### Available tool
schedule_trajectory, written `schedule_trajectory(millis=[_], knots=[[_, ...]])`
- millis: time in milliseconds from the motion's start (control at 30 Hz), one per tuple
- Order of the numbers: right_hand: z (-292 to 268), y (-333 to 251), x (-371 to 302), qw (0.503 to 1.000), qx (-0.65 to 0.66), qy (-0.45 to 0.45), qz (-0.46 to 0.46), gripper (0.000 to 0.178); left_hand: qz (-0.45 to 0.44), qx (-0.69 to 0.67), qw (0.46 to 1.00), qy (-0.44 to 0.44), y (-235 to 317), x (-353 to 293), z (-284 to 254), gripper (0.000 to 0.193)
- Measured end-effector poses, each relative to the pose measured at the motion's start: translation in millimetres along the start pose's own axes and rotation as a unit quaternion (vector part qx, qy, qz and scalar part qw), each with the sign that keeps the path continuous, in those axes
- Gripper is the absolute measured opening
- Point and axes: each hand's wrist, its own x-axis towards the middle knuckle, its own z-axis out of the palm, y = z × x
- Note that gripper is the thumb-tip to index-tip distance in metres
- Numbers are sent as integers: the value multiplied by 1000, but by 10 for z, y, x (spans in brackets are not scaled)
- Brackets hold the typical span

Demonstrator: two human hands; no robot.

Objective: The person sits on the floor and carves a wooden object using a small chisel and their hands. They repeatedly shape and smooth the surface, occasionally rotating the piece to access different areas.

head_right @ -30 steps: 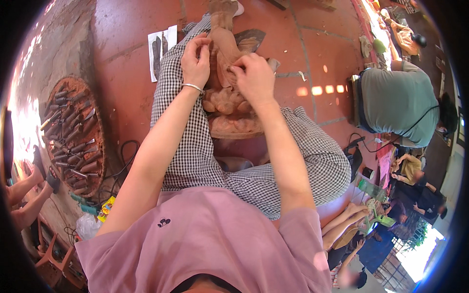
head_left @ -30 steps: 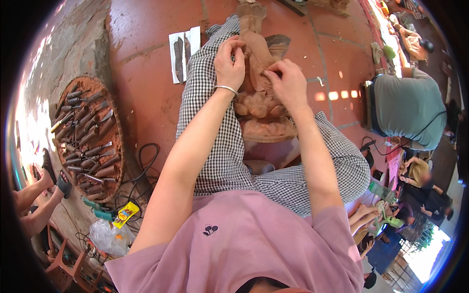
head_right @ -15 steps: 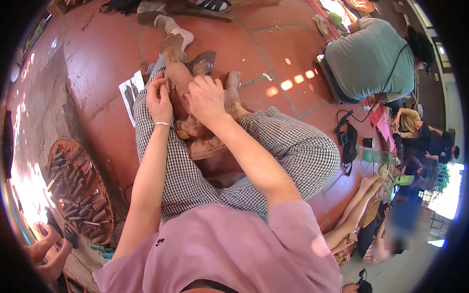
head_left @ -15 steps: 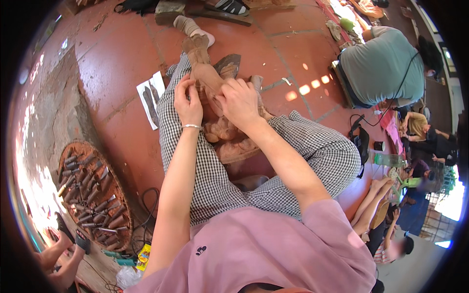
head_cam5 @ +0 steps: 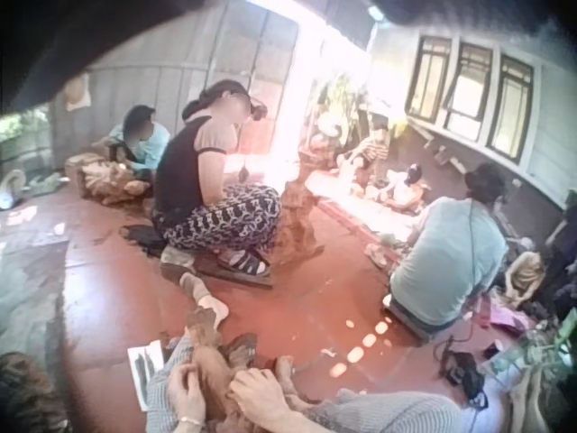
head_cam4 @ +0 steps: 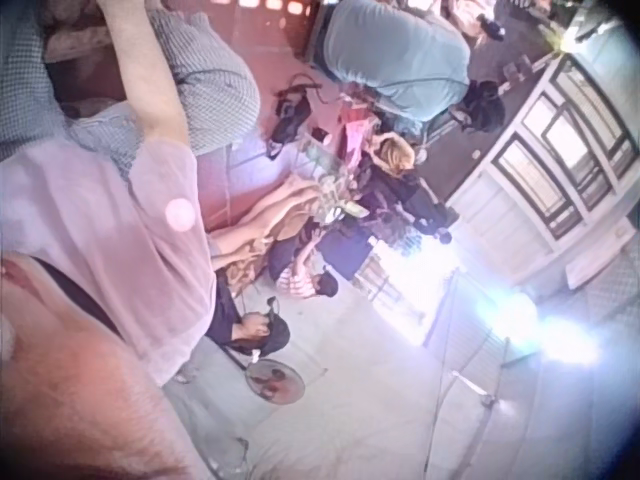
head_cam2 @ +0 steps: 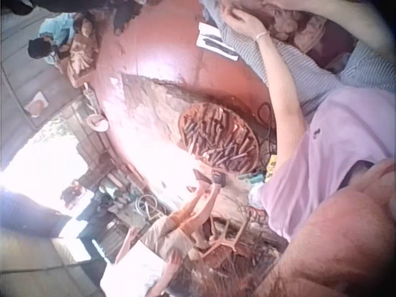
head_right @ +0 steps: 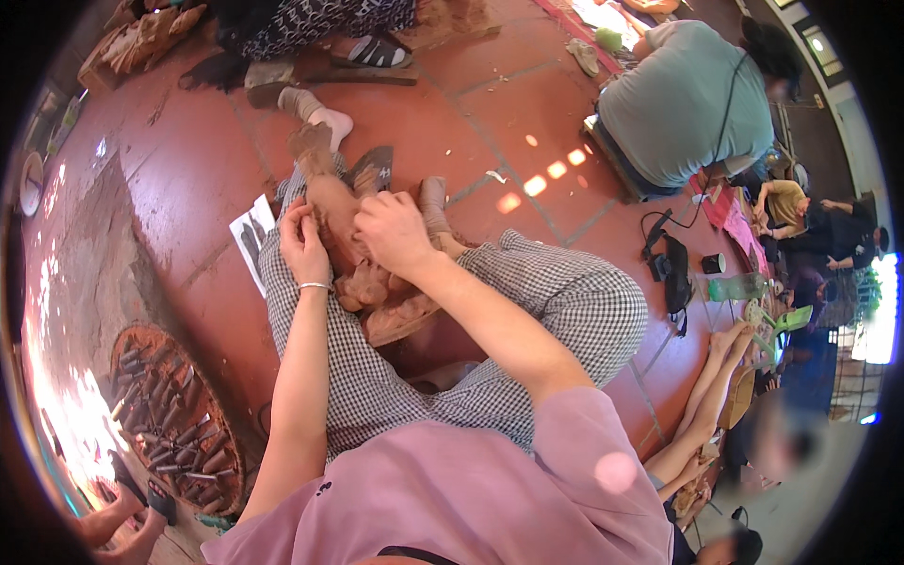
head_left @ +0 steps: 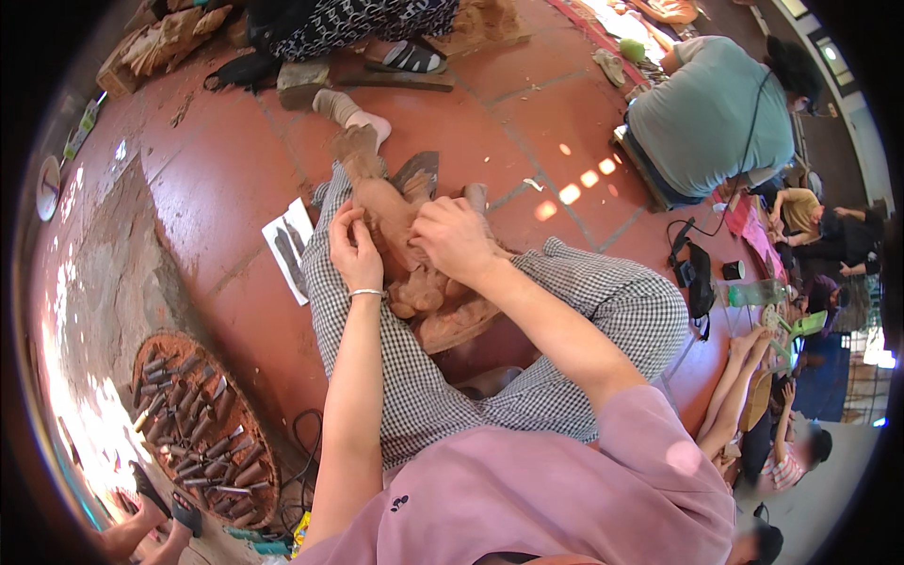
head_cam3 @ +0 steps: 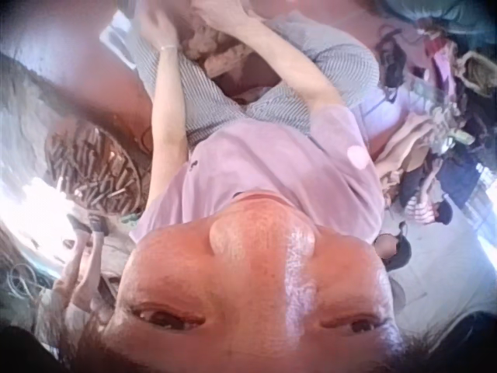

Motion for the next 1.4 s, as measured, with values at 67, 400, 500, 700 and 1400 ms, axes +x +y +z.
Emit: schedule_trajectory(millis=[67,400,500,700,1400], knots=[[111,-64,150,999,14,21,-21,15,35,40,999,1,-42,44,-45,14],[156,231,-84,997,52,51,10,12,1,-16,998,-55,-238,-23,128,16],[183,147,20,998,30,46,-23,15,35,20,997,-63,-145,34,20,16],[197,257,-56,996,82,42,-10,14,10,18,998,-51,-137,30,-26,16],[194,228,-79,994,96,29,39,17,8,5,999,-46,-143,36,-16,15]])
